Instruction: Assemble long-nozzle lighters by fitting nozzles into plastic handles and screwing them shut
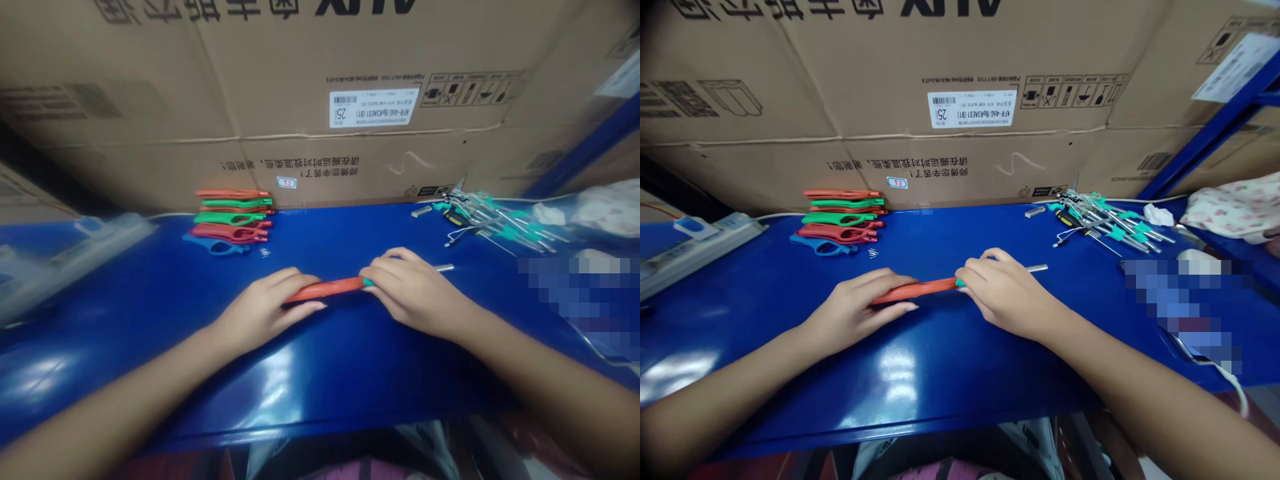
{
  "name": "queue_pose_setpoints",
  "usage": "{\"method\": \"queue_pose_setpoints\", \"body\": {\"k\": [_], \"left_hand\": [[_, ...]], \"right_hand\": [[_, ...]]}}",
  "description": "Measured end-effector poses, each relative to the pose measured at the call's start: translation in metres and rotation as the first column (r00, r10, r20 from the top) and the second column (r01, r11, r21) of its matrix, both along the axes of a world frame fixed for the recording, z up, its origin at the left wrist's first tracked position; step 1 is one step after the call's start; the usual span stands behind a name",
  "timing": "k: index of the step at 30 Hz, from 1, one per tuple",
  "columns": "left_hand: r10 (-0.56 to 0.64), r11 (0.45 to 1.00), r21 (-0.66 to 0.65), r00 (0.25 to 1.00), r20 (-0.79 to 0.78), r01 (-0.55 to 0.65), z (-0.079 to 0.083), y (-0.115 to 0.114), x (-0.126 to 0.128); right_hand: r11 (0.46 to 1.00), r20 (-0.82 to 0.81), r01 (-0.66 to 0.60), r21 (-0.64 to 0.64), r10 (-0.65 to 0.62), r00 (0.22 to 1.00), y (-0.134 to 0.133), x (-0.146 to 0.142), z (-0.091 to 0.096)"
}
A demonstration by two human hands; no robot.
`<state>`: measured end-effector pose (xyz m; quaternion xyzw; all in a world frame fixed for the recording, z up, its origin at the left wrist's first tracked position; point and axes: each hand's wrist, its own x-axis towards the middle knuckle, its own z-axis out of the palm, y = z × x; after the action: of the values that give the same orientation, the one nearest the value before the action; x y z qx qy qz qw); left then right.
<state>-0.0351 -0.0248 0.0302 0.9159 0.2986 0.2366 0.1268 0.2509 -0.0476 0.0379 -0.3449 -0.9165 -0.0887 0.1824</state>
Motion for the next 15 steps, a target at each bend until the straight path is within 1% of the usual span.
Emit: {"method": "queue_pose_setpoints", "body": {"k": [3,5,7,9,11,13,15], "left_hand": [[0.066,0.998,-0.010,0.990,0.127,-0.065,0.004,0.002,0.000],[0.112,0.994,-0.032,0.978,0.178,-0.108,0.007,0.002,0.001],[0.121,0.991,-0.086,0.972,0.199,-0.106,0.008,0.002,0.002],[0.126,0.981,-0.171,0.967,0.223,-0.088,0.007,0.001,0.004],[0.160,0.951,-0.299,0.952,0.260,-0.078,0.003,0.000,0.006],[0.197,0.897,-0.439,0.933,0.300,-0.049,-0.001,0.000,0.008],[0.205,0.857,-0.515,0.923,0.326,-0.009,-0.005,0.000,0.009]], "right_hand": [[0.997,-0.036,0.067,-0.027,-0.068,0.997,0.000,0.003,0.004],[0.991,-0.099,0.119,-0.068,-0.125,0.987,0.000,0.005,0.005],[0.982,-0.171,0.141,-0.123,-0.161,0.972,0.001,0.006,0.005],[0.973,-0.212,0.119,-0.199,-0.161,0.964,0.001,0.006,0.005],[0.957,-0.222,0.072,-0.281,-0.138,0.965,0.000,0.005,0.006],[0.935,-0.218,0.036,-0.352,-0.119,0.969,-0.001,0.003,0.008],[0.922,-0.207,0.031,-0.385,-0.119,0.971,-0.002,0.002,0.008]]}}
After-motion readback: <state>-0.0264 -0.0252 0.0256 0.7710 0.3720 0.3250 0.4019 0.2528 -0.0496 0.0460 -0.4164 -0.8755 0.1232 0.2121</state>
